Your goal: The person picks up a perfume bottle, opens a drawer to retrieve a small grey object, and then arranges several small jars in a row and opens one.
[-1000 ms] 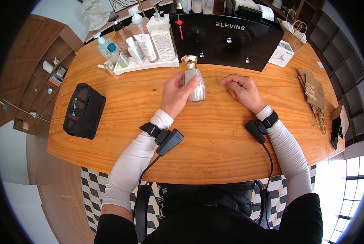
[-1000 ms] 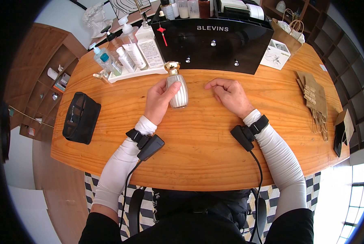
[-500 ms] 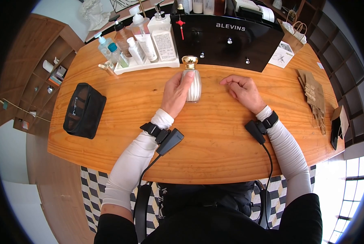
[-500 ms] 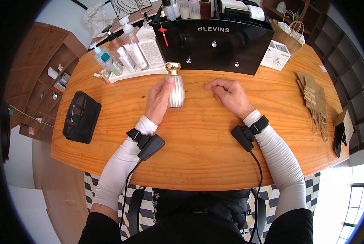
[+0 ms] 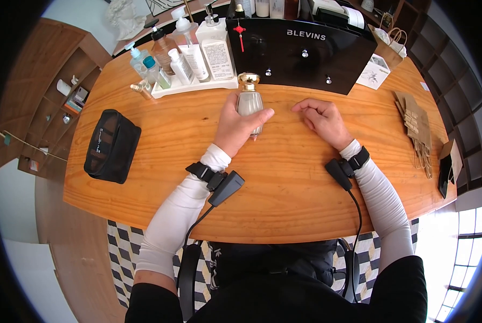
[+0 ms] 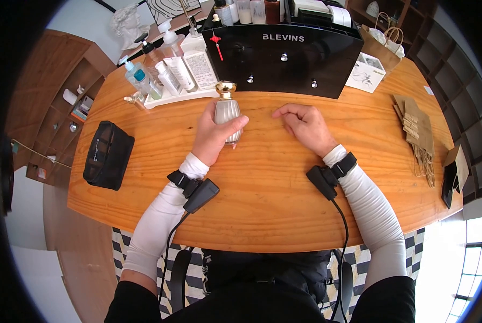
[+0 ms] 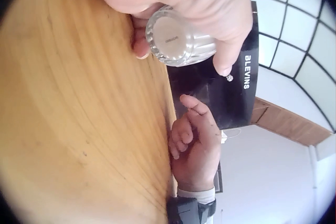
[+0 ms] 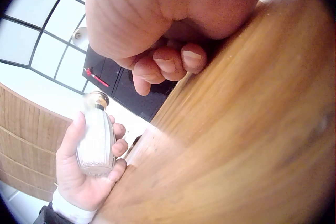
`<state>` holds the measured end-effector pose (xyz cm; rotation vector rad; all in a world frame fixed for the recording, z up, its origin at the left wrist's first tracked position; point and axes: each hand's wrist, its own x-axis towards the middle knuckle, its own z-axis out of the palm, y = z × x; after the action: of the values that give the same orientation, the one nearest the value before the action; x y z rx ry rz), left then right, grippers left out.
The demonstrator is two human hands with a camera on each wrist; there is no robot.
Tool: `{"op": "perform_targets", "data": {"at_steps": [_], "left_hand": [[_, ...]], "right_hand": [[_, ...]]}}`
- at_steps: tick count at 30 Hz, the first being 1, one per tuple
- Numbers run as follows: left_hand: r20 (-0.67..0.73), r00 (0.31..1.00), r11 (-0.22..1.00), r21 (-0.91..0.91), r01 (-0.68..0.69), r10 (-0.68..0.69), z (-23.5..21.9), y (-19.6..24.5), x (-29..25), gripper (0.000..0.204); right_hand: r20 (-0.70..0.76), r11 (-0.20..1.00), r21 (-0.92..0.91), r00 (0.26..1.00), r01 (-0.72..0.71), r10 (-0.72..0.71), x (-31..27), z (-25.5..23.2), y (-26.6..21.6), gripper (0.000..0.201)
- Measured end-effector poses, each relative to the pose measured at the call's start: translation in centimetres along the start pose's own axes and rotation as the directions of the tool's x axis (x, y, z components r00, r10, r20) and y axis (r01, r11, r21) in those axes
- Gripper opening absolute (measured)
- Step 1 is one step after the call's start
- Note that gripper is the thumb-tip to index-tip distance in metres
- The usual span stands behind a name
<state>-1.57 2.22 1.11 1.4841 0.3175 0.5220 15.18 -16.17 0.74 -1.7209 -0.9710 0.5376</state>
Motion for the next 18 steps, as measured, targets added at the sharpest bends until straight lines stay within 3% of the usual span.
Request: {"op": "perform_targets", "data": {"at_steps": [18], "left_hand": [[0.002,0.999,0.999,0.008,-0.036,0.036,-0.22,-0.77,0.35,0.053]], "right_hand": [[0.012,1.0,0.019,1.0,0.008,-0.008,0.0,-0.03,0.17,0.026]]}}
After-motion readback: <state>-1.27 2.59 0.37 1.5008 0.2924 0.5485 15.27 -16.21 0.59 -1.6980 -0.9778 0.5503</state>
